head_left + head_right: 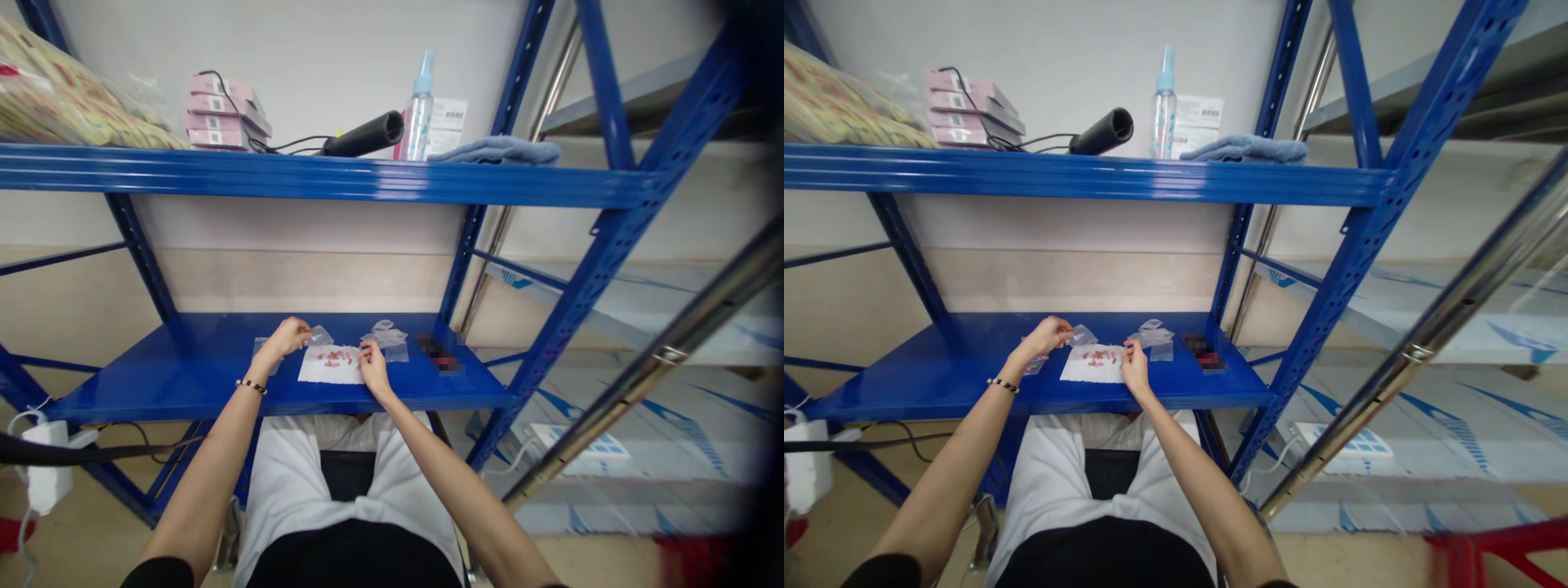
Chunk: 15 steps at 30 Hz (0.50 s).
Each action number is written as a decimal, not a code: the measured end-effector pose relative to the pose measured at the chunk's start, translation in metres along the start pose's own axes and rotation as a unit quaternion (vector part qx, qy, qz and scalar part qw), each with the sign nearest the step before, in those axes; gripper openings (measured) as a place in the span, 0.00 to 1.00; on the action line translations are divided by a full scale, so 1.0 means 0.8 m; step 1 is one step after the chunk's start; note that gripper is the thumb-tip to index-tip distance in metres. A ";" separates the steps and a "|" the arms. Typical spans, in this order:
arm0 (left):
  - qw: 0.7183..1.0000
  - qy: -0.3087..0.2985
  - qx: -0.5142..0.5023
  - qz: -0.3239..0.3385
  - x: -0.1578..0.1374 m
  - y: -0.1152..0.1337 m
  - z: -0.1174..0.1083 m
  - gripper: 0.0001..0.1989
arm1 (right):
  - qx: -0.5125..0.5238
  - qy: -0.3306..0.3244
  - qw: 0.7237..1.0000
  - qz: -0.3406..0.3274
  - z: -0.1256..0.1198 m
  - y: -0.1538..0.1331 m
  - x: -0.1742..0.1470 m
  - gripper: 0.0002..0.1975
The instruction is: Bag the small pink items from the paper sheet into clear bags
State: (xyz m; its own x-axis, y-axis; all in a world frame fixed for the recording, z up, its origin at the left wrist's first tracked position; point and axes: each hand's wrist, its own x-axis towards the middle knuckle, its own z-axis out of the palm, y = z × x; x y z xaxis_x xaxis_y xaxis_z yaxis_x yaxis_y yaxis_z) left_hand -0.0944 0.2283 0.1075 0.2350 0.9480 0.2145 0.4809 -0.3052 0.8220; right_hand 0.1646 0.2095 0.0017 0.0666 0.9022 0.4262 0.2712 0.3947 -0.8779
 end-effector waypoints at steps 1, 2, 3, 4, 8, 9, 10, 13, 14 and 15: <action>1.000 -0.008 0.014 -0.001 0.003 0.000 -0.003 0.08 | -0.003 0.001 1.000 0.001 0.000 0.001 -0.001 0.23; 1.000 -0.017 0.026 -0.002 0.005 0.000 -0.006 0.08 | -0.005 0.002 1.000 0.002 -0.001 0.002 -0.001 0.22; 0.999 -0.026 0.037 -0.004 0.008 -0.001 -0.009 0.08 | -0.008 0.002 1.000 0.001 -0.001 0.002 -0.001 0.21; 0.998 -0.036 0.046 -0.006 0.011 -0.001 -0.011 0.08 | -0.011 0.003 1.000 0.000 -0.001 0.003 -0.001 0.21; 0.994 -0.081 0.078 -0.014 0.021 -0.004 -0.011 0.09 | -0.022 0.014 1.000 -0.006 0.000 0.004 0.002 0.18; 0.992 -0.089 0.086 -0.016 0.023 -0.005 -0.010 0.10 | -0.024 0.018 1.000 -0.008 0.000 0.004 0.003 0.17; 0.991 -0.094 0.094 -0.018 0.024 -0.005 -0.009 0.10 | -0.027 0.022 0.999 -0.009 0.001 0.004 0.002 0.16; 0.989 -0.088 0.118 -0.017 0.025 -0.006 -0.004 0.11 | -0.035 0.027 0.999 -0.013 0.000 0.002 -0.001 0.15; 0.989 -0.082 0.126 -0.014 0.024 -0.005 -0.002 0.11 | -0.038 0.027 0.999 -0.015 0.000 0.001 -0.002 0.15; 0.988 -0.074 0.134 -0.011 0.023 -0.005 0.000 0.12 | -0.041 0.026 0.999 -0.017 0.000 0.000 -0.004 0.14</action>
State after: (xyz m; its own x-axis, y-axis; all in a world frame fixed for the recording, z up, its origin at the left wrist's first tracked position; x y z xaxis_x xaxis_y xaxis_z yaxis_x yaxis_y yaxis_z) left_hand -0.0920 0.2468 0.1082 0.3334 0.9372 0.1026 0.6885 -0.3163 0.6526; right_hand 0.1643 0.2065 0.0006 0.1050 0.8773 0.4683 0.3511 0.4079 -0.8428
